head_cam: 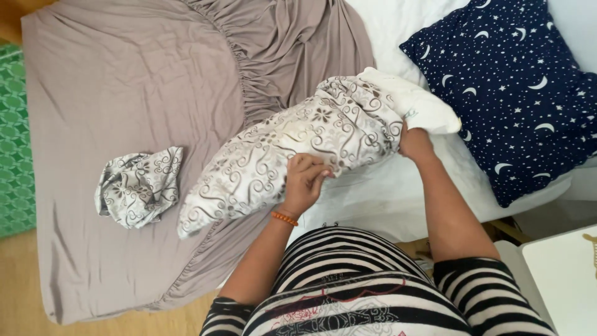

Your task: The person removes a patterned pillowcase from a white pillow by hand. They repeatedly pull and twist the fabric to slide the pillow out of the case, eventually separating the two items on the bed.

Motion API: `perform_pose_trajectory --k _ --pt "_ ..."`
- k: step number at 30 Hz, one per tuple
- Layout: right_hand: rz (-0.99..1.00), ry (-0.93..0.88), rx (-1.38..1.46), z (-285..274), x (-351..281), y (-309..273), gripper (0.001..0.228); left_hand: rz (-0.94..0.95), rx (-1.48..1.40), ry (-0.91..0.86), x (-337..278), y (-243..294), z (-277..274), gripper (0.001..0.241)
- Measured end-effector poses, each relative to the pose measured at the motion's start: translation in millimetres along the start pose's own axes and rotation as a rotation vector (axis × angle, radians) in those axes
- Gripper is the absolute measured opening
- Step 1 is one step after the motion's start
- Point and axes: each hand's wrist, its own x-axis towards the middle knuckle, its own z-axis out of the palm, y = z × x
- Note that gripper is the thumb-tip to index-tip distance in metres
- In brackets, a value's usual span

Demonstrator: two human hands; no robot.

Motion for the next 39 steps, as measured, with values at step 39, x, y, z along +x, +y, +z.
perform_pose_trajectory --k 39 --pt "0.001 0.234 1.277 -30 -92 -128 0.026 -0.742 -0.662 -0.182 -93 -97 87 0.031"
